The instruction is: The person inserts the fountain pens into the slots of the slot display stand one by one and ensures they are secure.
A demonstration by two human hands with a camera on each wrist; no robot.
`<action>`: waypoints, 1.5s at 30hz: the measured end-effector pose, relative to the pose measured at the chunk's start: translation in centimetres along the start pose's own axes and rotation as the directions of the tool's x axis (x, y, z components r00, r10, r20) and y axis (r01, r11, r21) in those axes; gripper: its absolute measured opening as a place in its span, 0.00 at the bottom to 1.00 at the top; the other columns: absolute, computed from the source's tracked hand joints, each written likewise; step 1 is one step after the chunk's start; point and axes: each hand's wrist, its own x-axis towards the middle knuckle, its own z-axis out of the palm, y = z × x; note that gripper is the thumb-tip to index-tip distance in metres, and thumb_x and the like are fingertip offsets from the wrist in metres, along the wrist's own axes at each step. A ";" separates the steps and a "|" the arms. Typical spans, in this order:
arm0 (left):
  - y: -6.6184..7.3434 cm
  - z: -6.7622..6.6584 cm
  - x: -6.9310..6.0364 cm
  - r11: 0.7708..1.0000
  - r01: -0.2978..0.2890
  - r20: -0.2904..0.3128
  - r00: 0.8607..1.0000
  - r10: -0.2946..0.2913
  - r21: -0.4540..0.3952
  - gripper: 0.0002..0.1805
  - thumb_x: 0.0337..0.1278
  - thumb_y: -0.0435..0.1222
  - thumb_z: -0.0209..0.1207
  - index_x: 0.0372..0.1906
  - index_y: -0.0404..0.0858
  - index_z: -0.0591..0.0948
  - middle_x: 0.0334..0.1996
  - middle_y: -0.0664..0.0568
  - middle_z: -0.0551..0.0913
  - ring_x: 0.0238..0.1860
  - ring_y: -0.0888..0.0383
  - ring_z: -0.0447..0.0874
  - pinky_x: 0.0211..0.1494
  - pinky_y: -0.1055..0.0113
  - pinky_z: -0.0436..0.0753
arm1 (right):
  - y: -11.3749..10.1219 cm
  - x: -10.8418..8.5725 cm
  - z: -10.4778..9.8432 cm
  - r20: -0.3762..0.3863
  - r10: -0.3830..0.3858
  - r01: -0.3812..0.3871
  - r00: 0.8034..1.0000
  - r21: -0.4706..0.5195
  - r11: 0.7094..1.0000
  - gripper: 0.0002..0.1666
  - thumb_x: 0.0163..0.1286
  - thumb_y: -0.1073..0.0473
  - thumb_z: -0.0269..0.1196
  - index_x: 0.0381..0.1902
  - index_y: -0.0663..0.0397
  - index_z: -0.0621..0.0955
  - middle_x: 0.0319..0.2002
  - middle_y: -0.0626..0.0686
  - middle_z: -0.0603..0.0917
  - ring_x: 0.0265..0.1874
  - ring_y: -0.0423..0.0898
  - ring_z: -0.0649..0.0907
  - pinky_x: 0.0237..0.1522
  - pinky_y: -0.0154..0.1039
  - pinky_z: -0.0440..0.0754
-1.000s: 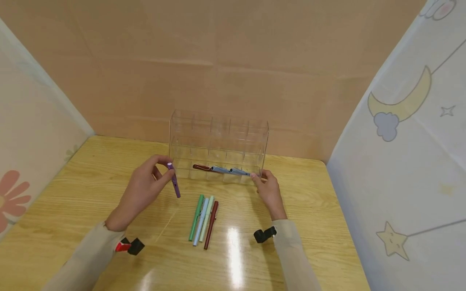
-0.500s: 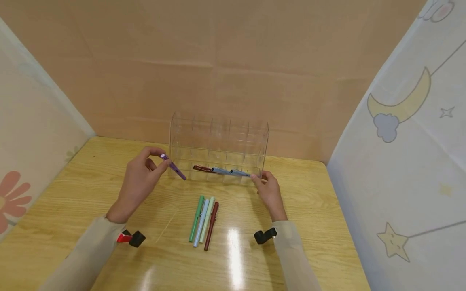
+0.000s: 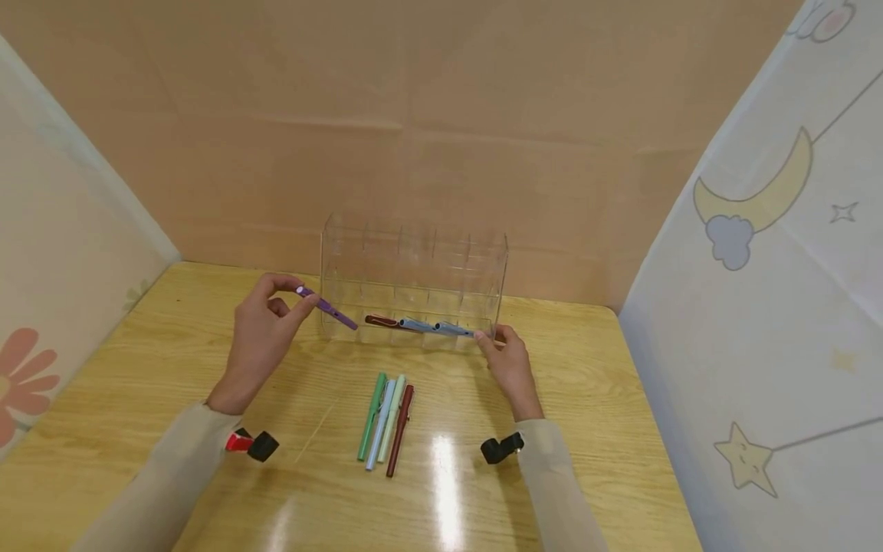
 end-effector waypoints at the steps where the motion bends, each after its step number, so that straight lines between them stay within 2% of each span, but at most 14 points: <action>1: -0.1 0.1 0.1 1.000 0.008 -0.001 1.000 -0.008 -0.008 0.18 0.72 0.41 0.68 0.57 0.36 0.80 0.49 0.44 0.85 0.23 0.61 0.69 0.21 0.70 0.67 | 0.0 0.0 0.0 0.000 -0.003 0.003 1.000 -0.002 1.000 0.34 0.84 0.41 0.57 0.74 0.59 0.70 0.75 0.63 0.73 0.72 0.63 0.78 0.52 0.45 0.88; 8: -0.8 0.9 0.5 0.997 0.031 -0.032 0.999 -0.033 -0.072 0.18 0.72 0.42 0.69 0.56 0.37 0.79 0.50 0.46 0.85 0.22 0.63 0.68 0.21 0.71 0.66 | 0.0 -0.2 0.0 -0.008 -0.015 0.015 1.000 -0.008 1.000 0.35 0.84 0.41 0.57 0.74 0.60 0.70 0.75 0.63 0.73 0.72 0.64 0.79 0.48 0.40 0.87; 17: -1.7 2.4 0.8 0.990 0.043 -0.032 0.998 -0.048 -0.136 0.18 0.72 0.43 0.69 0.56 0.37 0.79 0.51 0.47 0.84 0.20 0.66 0.65 0.20 0.72 0.65 | 0.3 -0.1 0.0 -0.011 -0.020 0.020 1.000 0.001 1.000 0.36 0.83 0.40 0.58 0.75 0.60 0.70 0.74 0.64 0.75 0.71 0.63 0.79 0.51 0.42 0.87; 29: -2.6 3.6 0.6 0.990 0.088 -0.016 0.996 -0.091 -0.113 0.19 0.72 0.42 0.68 0.58 0.37 0.79 0.52 0.46 0.84 0.19 0.64 0.66 0.20 0.70 0.66 | 0.2 0.0 0.1 -0.016 -0.019 0.019 1.000 0.000 1.000 0.35 0.84 0.41 0.58 0.74 0.60 0.71 0.74 0.63 0.75 0.71 0.63 0.79 0.51 0.43 0.87; 45: -3.6 5.2 0.4 0.996 0.075 0.024 0.997 -0.074 -0.053 0.17 0.71 0.42 0.69 0.55 0.38 0.79 0.49 0.45 0.86 0.19 0.62 0.66 0.20 0.70 0.65 | -0.2 -0.1 0.0 -0.002 0.003 -0.003 1.000 0.012 1.000 0.34 0.84 0.41 0.58 0.74 0.58 0.70 0.74 0.62 0.75 0.71 0.61 0.78 0.52 0.42 0.86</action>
